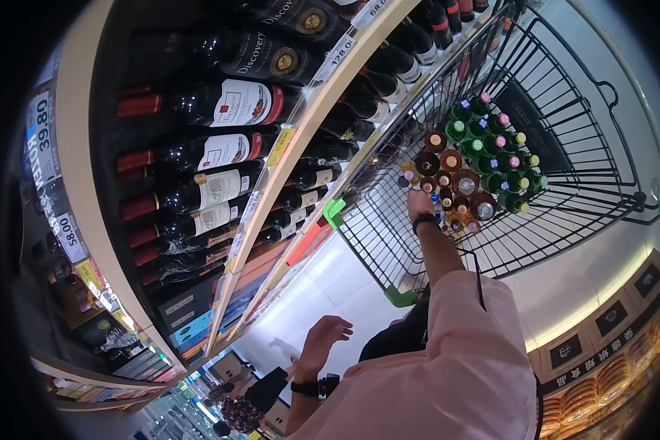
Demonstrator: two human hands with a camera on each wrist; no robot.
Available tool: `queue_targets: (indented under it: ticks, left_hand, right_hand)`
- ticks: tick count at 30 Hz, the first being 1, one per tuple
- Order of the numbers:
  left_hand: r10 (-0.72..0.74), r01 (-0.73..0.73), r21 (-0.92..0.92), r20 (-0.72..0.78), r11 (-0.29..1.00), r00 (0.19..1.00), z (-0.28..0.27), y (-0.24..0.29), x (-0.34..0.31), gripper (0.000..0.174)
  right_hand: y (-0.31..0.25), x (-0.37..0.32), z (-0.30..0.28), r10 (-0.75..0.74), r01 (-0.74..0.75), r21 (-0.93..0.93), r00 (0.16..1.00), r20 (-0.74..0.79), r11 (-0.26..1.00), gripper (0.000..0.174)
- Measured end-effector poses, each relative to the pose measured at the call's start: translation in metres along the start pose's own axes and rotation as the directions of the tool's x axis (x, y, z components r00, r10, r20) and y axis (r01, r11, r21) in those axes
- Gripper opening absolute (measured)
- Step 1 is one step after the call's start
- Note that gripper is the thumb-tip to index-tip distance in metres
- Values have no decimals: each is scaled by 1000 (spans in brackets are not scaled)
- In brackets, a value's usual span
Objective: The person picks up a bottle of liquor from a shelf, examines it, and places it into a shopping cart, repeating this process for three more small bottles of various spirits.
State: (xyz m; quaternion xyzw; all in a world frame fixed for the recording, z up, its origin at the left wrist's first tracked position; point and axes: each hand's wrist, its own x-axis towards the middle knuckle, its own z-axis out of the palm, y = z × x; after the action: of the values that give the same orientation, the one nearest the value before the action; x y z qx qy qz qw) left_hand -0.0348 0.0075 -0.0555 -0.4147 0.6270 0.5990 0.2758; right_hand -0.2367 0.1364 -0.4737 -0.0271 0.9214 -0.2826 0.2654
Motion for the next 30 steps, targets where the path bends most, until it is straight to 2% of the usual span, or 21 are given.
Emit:
queue_targets:
  ticks: [4, 7, 10, 14, 16, 18, 19, 20, 21, 22, 23, 25, 26, 27, 28, 30]
  left_hand:
    - [25, -25, -1, 8, 1000, 1000, -6, -3, -1, 18]
    - [41, -41, -18, 23, 999, 999, -10, -8, -4, 19]
    - [59, -58, -18, 45, 998, 997, -16, -14, -5, 18]
    - [91, -93, 16, 77, 996, 993, -29, -18, -9, 16]
    - [129, -128, -12, 106, 992, 986, -39, -20, -8, 15]
    - [179, -166, -93, 150, 982, 972, -53, -28, -4, 14]
    - [253, -234, -127, 167, 964, 953, -56, -23, -7, 11]
    - [268, -252, -102, 202, 962, 942, -63, -27, -7, 12]
    - [288, -279, -71, 240, 958, 927, -76, -31, -4, 13]
    - [324, -321, -57, 278, 945, 905, -81, -29, 7, 14]
    - [347, -352, -32, 271, 935, 898, -87, -30, 11, 21]
    - [408, -418, -31, 289, 908, 866, -97, -19, 8, 26]
    - [436, -449, -23, 293, 893, 851, -104, -15, 7, 29]
    - [460, -450, -102, 280, 887, 843, -107, -16, 12, 34]
    - [477, -468, -99, 247, 878, 843, -112, -13, 11, 31]
    - [499, -478, -151, 176, 866, 849, -120, -12, 9, 24]
  right_hand:
    - [3, -1, -3, 0, -2, 40, 999, 52, 999, 20]
    - [0, -8, -4, 35, -34, -12, 993, 110, 999, 22]
    - [-9, -26, -17, -6, 10, -68, 998, 57, 998, 23]
    - [-17, -41, -14, 99, -105, 57, 990, 97, 993, 34]
    - [-15, -53, -21, 91, -115, 139, 981, 171, 984, 39]
    - [-12, -56, -19, 77, -87, 34, 973, 216, 996, 34]
    - [-7, -55, -17, 43, -47, 9, 966, 254, 999, 32]
    - [-8, -58, -18, 11, -7, -14, 956, 292, 1000, 30]
    - [-23, -75, -46, -103, 121, -38, 943, 316, 992, 26]
    - [-24, -87, -50, -62, 48, 95, 987, 149, 994, 24]
    - [-48, -118, -89, 26, -35, 52, 986, 163, 998, 25]
    - [-37, -126, -87, 5, -44, 211, 983, 181, 976, 27]
    - [-7, -110, -54, 20, -45, 203, 992, 123, 978, 24]
    - [-15, -124, -75, 4, -25, 224, 996, 92, 974, 19]
    - [-28, -145, -90, -6, -12, 253, 998, 69, 967, 14]
    - [-38, -163, -103, 95, -127, 369, 990, 104, 921, 16]
